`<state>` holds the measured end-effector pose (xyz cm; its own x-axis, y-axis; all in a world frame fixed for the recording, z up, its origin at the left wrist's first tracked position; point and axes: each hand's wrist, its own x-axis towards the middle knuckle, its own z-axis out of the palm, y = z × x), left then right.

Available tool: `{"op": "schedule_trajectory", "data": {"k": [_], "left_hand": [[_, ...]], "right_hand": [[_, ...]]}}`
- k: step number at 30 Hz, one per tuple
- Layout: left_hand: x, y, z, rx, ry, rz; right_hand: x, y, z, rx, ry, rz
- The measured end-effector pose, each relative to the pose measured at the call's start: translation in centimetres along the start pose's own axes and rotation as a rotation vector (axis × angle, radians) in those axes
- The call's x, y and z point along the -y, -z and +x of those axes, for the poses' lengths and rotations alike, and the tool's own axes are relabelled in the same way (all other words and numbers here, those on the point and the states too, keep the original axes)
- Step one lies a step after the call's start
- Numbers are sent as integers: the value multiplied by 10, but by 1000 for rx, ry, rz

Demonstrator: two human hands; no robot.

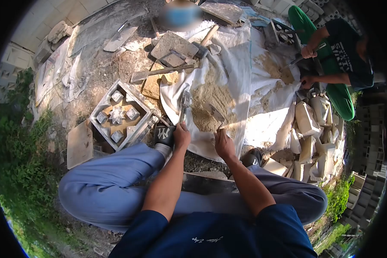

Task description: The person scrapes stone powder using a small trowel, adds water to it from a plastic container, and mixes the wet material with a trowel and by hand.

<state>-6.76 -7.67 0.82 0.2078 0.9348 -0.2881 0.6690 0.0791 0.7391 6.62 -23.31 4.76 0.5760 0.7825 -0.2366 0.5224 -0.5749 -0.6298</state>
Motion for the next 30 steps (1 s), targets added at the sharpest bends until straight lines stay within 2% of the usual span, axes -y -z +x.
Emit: {"op": "schedule_trajectory", "data": {"k": [1,2,4,5,7,11,13,17,19,22,25,28,30], "left_hand": [[3,1,-5,1,2,0],[5,3,-7,5,8,5],[3,2,-5,-7,-4,19],[2,1,-6,-4,-7,16],[-1,2,-6,-5,10,4],[1,4,-5,-6,14,21],[-5,6,-5,32,56,24],[-4,12,-9,46,45,18],[-5,9,-7,45,66,29],[-2,9,-6,61,52,23],[0,8,-5,63,61,40],[2,8,-5,36,4,44],[4,8,-5,49,14,51]], "right_hand": [[1,-1,-9,-89,97,80],[4,-1,-14,-83,91,83],[2,-1,-14,158,-106,-163],[1,-1,-18,155,-108,-166],[-2,-8,-26,-68,2,-43],[-5,-9,-32,-17,57,-60],[-6,-11,-33,23,-3,-168],[-5,-9,-39,-35,98,-55],[-7,-9,-35,111,-26,-195],[-8,-5,-41,16,78,-77],[-12,-7,-39,107,25,-182],[-18,-9,-41,43,100,-101],[-22,-10,-40,91,88,-140]]}}
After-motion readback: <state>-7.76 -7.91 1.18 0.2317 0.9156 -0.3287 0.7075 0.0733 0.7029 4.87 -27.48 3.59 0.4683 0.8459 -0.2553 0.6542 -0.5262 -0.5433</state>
